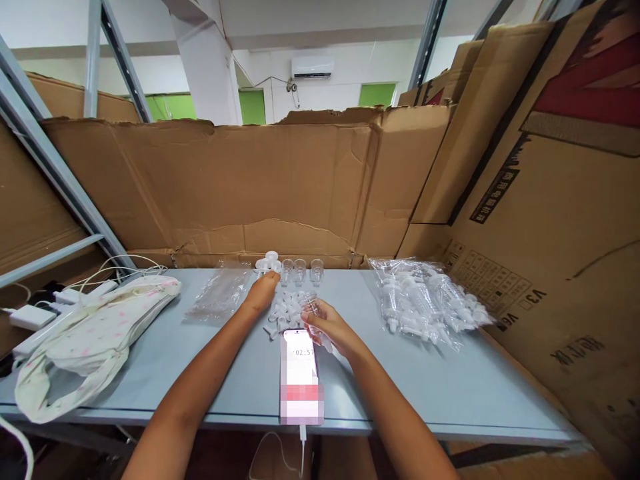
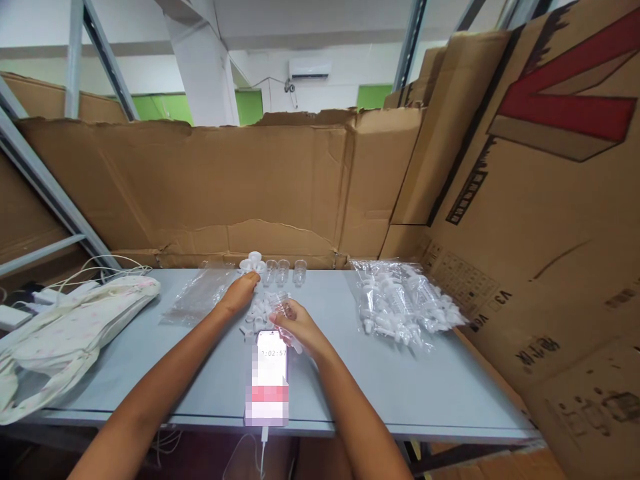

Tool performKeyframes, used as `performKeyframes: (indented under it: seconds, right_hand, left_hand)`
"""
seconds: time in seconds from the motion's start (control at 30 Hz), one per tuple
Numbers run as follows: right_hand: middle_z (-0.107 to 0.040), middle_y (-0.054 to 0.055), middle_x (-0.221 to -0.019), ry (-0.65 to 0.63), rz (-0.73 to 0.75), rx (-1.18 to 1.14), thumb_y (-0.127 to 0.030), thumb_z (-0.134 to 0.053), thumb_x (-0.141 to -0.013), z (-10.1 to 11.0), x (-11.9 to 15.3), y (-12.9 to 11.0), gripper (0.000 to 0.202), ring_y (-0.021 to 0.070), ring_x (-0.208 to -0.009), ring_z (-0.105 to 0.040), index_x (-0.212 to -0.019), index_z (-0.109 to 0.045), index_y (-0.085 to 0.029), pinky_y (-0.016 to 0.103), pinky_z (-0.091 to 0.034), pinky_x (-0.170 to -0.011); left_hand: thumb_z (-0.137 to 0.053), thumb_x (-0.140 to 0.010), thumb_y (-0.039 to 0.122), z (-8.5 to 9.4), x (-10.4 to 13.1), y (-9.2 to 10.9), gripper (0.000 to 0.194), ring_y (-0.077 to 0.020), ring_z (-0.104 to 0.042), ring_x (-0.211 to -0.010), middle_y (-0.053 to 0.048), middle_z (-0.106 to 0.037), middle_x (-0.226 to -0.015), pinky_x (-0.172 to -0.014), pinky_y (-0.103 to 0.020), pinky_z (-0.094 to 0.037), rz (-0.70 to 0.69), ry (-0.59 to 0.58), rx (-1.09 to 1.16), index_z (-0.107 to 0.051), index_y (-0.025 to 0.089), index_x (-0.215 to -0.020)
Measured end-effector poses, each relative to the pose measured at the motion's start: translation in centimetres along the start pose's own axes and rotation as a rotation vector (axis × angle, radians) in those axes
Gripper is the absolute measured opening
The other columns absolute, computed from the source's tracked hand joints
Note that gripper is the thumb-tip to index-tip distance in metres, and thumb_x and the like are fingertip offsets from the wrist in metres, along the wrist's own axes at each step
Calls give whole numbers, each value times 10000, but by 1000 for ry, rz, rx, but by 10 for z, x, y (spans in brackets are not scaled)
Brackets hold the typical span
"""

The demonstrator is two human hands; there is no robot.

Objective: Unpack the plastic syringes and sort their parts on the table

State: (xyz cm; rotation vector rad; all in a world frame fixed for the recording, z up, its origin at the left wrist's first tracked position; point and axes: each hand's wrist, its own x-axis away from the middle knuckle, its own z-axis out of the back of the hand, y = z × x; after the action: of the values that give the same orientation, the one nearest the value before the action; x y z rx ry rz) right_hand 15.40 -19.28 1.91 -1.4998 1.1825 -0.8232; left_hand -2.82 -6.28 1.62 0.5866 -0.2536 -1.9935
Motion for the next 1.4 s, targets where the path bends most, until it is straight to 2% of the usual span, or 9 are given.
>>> performKeyframes:
  seconds: [0.37,0.5,0.57,0.67,0.8,0.93,1.2,1.3,1.4]
  right_hand:
    - [-563,-18,-663,295,79,-210,-545,-655,-673,4,-6,-3,425,129,-541,-517,-909,-511,-223,254,-379,-490]
    - [-597,9,-763,494,181,-292,-631,-589,-677,7,-7,-6,454,169,-682,-562,-905,-541,-241,294,-433,-604]
    - [-591,13,-800,545,267,-304,-681,-534,-682,7,-8,-7,470,183,-750,-562,-875,-541,-252,304,-437,-638]
    - [-570,19,-801,535,336,-274,-727,-434,-711,6,-9,-8,503,190,-779,-543,-847,-526,-252,308,-426,-651]
    - [-533,19,-763,515,324,-219,-743,-368,-731,6,-9,-5,528,183,-720,-506,-825,-508,-243,311,-409,-639]
    - [-477,-4,-697,505,375,-173,-613,-504,-764,10,-7,-6,381,147,-636,-444,-751,-496,-232,286,-375,-604]
    - [-499,-23,-684,465,380,-232,-436,-664,-712,7,-5,-8,272,113,-594,-442,-736,-509,-214,268,-360,-590]
    - [-507,-19,-688,462,371,-240,-422,-649,-734,6,-5,-7,256,108,-589,-442,-736,-511,-206,259,-361,-581]
    - [-510,-16,-702,473,371,-264,-407,-657,-732,6,-6,-7,246,103,-591,-445,-749,-517,-204,248,-364,-574]
  left_hand:
    - [-459,-800,158,1,6,21,199,-282,-492,-1051,-154,-599,-1045,-912,-393,-335,-34,71,-194,-605,147,-935]
    - [-427,-853,288,8,23,51,206,-229,-542,-949,-64,-639,-951,-868,-334,-358,-73,183,89,-616,213,-879]
    - [-432,-853,373,9,34,68,247,-199,-563,-834,-34,-645,-854,-768,-287,-387,-86,123,332,-619,221,-804]
    - [-491,-816,426,6,51,89,237,-180,-550,-743,-16,-627,-790,-669,-259,-377,-137,-13,483,-618,226,-807]
    - [-526,-800,428,-3,65,104,223,-191,-501,-698,-32,-564,-708,-679,-278,-344,-169,130,452,-579,227,-720]
    - [-517,-791,489,-9,70,105,348,-181,-447,-639,-26,-465,-607,-658,-286,-319,-128,178,524,-473,217,-578]
    - [-295,-785,697,-20,67,101,557,-75,-198,-378,68,-233,-404,-442,-244,-168,178,-350,1249,-253,216,-507]
    - [-280,-783,704,-23,66,99,580,-83,-323,-405,35,-387,-452,-454,-240,-229,174,-202,1155,-425,185,-570]
    - [-457,-775,611,-23,68,98,448,-98,-449,-531,16,-525,-669,-524,-230,-326,95,12,1011,-532,186,-895]
